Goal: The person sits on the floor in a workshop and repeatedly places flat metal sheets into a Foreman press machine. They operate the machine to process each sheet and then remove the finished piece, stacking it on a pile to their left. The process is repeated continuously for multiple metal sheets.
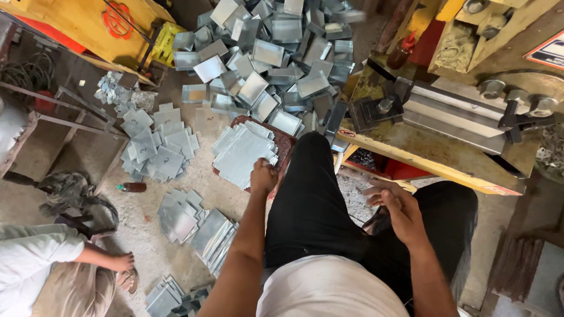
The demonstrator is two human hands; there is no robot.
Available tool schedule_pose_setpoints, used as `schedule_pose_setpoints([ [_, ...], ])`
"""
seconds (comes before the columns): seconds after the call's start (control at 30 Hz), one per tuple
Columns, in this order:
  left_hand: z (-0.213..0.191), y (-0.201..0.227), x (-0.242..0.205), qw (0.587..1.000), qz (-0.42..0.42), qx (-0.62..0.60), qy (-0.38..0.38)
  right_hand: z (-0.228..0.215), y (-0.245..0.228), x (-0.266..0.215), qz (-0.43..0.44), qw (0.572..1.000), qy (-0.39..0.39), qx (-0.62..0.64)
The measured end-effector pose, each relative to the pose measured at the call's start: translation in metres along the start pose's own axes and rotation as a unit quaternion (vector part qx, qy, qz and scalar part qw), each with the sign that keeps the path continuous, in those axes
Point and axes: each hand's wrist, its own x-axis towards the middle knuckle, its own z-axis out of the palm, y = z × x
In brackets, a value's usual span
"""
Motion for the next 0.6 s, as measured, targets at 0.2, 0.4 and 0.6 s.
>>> schedule_pose_setpoints([
  [0.2, -0.025, -0.041, -0.023, 0.87, -0.32, -0.267, 0.264, 0.007, 0.003, 0.003, 0.01, 1.0, 0.027, -0.004],
  [0.4, -0.024, -0.064, -0.03, 0.759, -0.366, -0.506, 0.183, 0.016, 0.004, -0.003, 0.038, 0.999, 0.011, -0.013],
  [0.6, -0.033, -0.054, -0.013, 0.744, -0.332, -0.56, 0.151, 0.025, 0.002, 0.005, 0.065, 0.998, -0.005, -0.015],
])
